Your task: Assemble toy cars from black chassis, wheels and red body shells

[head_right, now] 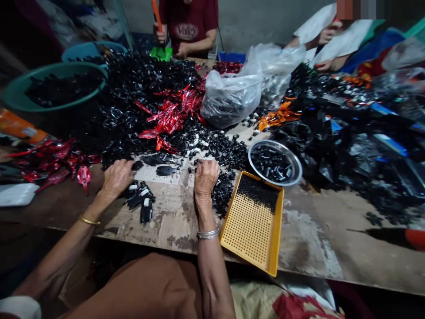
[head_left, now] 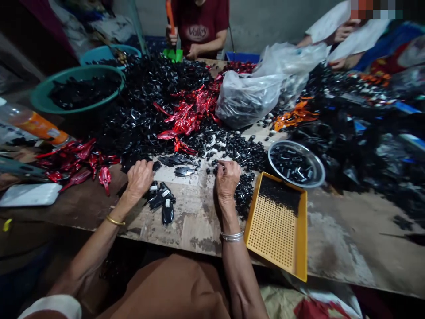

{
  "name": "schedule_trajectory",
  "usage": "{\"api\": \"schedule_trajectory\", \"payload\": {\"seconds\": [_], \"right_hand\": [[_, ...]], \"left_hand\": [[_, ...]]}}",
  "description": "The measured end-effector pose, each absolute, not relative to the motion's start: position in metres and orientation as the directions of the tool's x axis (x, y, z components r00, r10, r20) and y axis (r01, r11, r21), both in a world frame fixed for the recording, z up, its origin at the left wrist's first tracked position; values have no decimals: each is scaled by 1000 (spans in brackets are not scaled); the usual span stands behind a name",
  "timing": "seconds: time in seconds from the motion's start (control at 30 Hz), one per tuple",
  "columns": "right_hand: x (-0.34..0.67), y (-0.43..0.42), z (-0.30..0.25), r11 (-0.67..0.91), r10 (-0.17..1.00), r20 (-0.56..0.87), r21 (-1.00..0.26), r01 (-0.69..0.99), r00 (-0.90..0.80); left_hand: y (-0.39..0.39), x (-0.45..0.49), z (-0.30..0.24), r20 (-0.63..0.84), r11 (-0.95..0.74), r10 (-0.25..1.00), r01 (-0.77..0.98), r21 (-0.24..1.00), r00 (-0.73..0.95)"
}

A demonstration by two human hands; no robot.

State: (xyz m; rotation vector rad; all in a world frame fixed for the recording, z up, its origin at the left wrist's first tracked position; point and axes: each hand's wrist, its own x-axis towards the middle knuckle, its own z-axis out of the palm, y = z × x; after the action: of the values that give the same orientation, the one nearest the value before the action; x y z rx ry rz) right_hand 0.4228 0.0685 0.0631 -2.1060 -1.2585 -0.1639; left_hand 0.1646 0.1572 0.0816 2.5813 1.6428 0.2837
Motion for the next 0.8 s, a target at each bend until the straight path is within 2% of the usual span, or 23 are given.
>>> {"api": "schedule_trajectory", "payload": {"seconds": [0.1, 0.17, 0.2, 0.23, 0.3, 0.37, 0.47, 0.6, 0.73, 0.8], "right_hand": [[417, 78, 68, -387, 763, 350, -426, 818, 543], [411, 87, 73, -411, 796, 297, -375, 831, 528], [408, 93, 75, -417, 810, 274, -351, 838, 518], [405, 98, 76, -421, 823, 254, -329, 845, 509], [402, 108, 79, -426, 837, 229, -296, 855, 496], [402, 113, 81, -428, 843, 221, -278, 860, 491], [406, 114, 81, -422, 846, 226, -271, 865, 483], [410, 105, 82, -368, 845, 276, -320, 873, 458], [408, 87, 92, -230, 763, 399, -568, 790, 509], [403, 72, 101, -92, 762, 372, -749, 656, 530]], "left_hand": [[160, 159, 83, 125, -448, 894, 872, 198, 431], [161, 155, 86, 162, -433, 901, 836, 338, 401], [161, 153, 89, 176, -411, 911, 794, 449, 372], [160, 151, 92, 176, -375, 924, 722, 581, 339], [153, 148, 99, 116, -244, 951, 462, 853, 288], [142, 147, 106, -11, -28, 950, 120, 992, 311], [122, 151, 113, -169, 283, 890, -222, 933, 423], [103, 164, 112, -268, 506, 806, -378, 775, 528], [98, 176, 107, -286, 589, 756, -420, 691, 589], [96, 179, 105, -285, 603, 745, -427, 673, 603]]}}
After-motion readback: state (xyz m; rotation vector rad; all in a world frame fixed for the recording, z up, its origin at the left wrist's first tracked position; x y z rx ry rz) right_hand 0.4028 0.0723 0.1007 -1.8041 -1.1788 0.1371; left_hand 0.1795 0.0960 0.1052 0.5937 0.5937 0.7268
